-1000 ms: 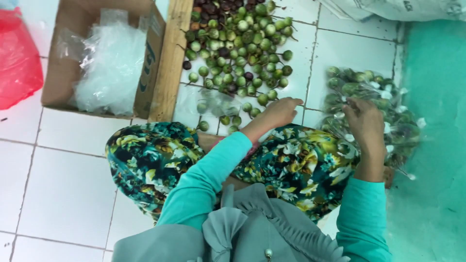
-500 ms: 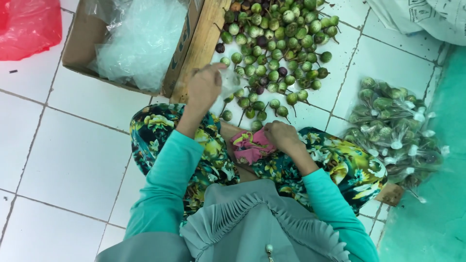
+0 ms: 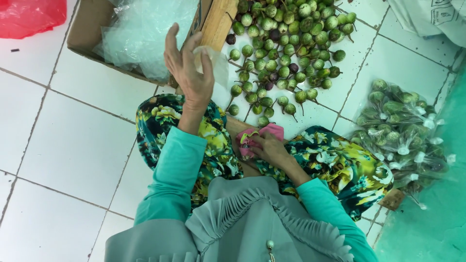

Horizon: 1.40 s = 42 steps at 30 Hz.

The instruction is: The person places small green and purple eggplants into small clear plastic bags by hand, ties the bags closed, and sets them aside.

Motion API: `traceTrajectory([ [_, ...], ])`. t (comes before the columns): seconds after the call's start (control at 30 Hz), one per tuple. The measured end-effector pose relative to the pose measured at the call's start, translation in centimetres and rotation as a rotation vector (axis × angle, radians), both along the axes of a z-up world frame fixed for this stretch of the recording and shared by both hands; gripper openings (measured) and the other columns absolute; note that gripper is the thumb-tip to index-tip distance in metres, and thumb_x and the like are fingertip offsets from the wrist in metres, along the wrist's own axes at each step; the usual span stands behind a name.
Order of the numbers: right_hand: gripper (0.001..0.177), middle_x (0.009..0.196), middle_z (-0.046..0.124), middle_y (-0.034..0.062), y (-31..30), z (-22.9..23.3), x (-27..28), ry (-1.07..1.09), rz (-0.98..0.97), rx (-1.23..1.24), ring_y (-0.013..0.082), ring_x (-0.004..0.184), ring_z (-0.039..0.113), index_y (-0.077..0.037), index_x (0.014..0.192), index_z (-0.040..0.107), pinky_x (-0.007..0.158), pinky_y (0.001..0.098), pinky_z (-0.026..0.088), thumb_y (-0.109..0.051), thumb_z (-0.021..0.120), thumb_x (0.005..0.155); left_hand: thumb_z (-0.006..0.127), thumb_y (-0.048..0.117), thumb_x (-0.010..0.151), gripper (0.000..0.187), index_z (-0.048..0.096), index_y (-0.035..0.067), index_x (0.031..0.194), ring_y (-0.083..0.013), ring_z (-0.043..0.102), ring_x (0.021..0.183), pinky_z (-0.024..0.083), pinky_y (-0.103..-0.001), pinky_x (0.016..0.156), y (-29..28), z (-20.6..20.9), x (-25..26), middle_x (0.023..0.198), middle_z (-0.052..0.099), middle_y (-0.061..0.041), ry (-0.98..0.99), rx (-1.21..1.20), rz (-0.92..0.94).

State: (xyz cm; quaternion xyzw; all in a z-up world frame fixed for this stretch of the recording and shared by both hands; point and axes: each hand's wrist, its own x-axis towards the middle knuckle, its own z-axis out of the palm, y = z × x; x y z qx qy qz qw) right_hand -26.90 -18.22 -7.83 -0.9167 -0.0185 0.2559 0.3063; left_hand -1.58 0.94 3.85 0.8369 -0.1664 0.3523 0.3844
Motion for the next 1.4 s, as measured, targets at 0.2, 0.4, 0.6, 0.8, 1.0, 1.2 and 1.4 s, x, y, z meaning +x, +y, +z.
traceTrajectory([
  [0.2, 0.034, 0.114, 0.063, 0.0246, -0.1, -3.1, -0.6, -0.160, -0.009, -0.032, 0.0499, 0.109, 0.065, -0.015, 0.125, 0.068, 0.086, 0.0534, 0.056, -0.034, 0.070, 0.097, 0.056, 0.004, 0.096, 0.031, 0.069, 0.025, 0.115, -0.0234, 0.054, 0.133, 0.045, -0.041, 0.110, -6.8, -5.9, -5.0, 0.142, 0.055, -0.009, -0.078, 0.115, -0.434],
  [0.4, 0.034, 0.119, 0.065, 0.0216, 0.0, -3.2, 0.2, 0.027, -0.024, -0.071, 0.0434, 0.114, 0.065, -0.011, 0.126, 0.069, 0.091, 0.0510, 0.056, -0.033, 0.062, 0.100, 0.069, 0.003, 0.088, 0.027, 0.070, 0.012, 0.114, -0.0292, 0.063, 0.112, 0.057, -0.040, 0.080, -9.7, -14.6, -10.1, 0.115, 0.064, -0.007, 0.183, 0.611, -0.840],
  [0.6, 0.039, 0.122, 0.063, 0.0213, 0.2, -3.0, 0.0, -0.039, -0.002, -0.085, 0.0451, 0.117, 0.064, -0.010, 0.129, 0.065, 0.095, 0.0525, 0.054, -0.033, 0.064, 0.099, 0.079, 0.011, 0.086, 0.031, 0.070, 0.016, 0.115, -0.0250, 0.058, 0.113, 0.055, -0.038, 0.080, -15.7, -17.8, -9.6, 0.112, 0.067, -0.004, 0.012, 0.784, -0.832],
  [0.8, 0.047, 0.124, 0.065, 0.0245, 0.7, -7.9, -2.6, -0.010, -0.010, -0.016, 0.0475, 0.118, 0.061, -0.014, 0.130, 0.067, 0.101, 0.0576, 0.049, -0.047, 0.062, 0.098, 0.082, 0.015, 0.082, 0.037, 0.064, 0.020, 0.113, -0.0257, 0.052, 0.115, 0.043, -0.043, 0.090, -23.4, -26.6, -13.0, 0.109, 0.068, -0.004, -0.048, 1.051, -0.826],
  [1.0, 0.037, 0.114, 0.070, 0.0255, 0.3, -8.0, -2.7, 0.014, -0.129, 0.096, 0.0482, 0.109, 0.064, -0.008, 0.125, 0.073, 0.092, 0.0555, 0.052, -0.032, 0.065, 0.097, 0.079, 0.013, 0.087, 0.028, 0.070, 0.016, 0.113, -0.0276, 0.056, 0.110, 0.046, -0.041, 0.088, -23.4, -25.9, -12.7, 0.103, 0.071, -0.008, 0.097, 0.917, -0.847],
  [1.2, 0.051, 0.124, 0.069, 0.0333, -3.8, 14.6, 0.5, 0.125, -0.272, 0.347, 0.0537, 0.121, 0.060, 0.001, 0.129, 0.071, 0.098, 0.0604, 0.047, -0.037, 0.072, 0.095, 0.066, 0.048, 0.103, 0.042, 0.066, 0.019, 0.133, -0.0211, 0.071, 0.099, 0.059, -0.039, 0.080, -14.0, -9.4, -8.5, 0.106, 0.076, -0.006, 1.283, -0.206, -0.927],
  [1.4, 0.047, 0.130, 0.058, 0.0251, -9.6, 13.7, -0.5, -0.404, -0.608, 0.443, 0.0384, 0.119, 0.057, 0.000, 0.128, 0.062, 0.097, 0.0501, 0.047, -0.028, 0.079, 0.095, 0.068, 0.015, 0.101, 0.038, 0.060, -0.001, 0.135, -0.0218, 0.071, 0.092, 0.066, -0.034, 0.085, -8.5, -8.4, -9.4, 0.113, 0.067, -0.016, 1.746, -1.081, -0.751],
])
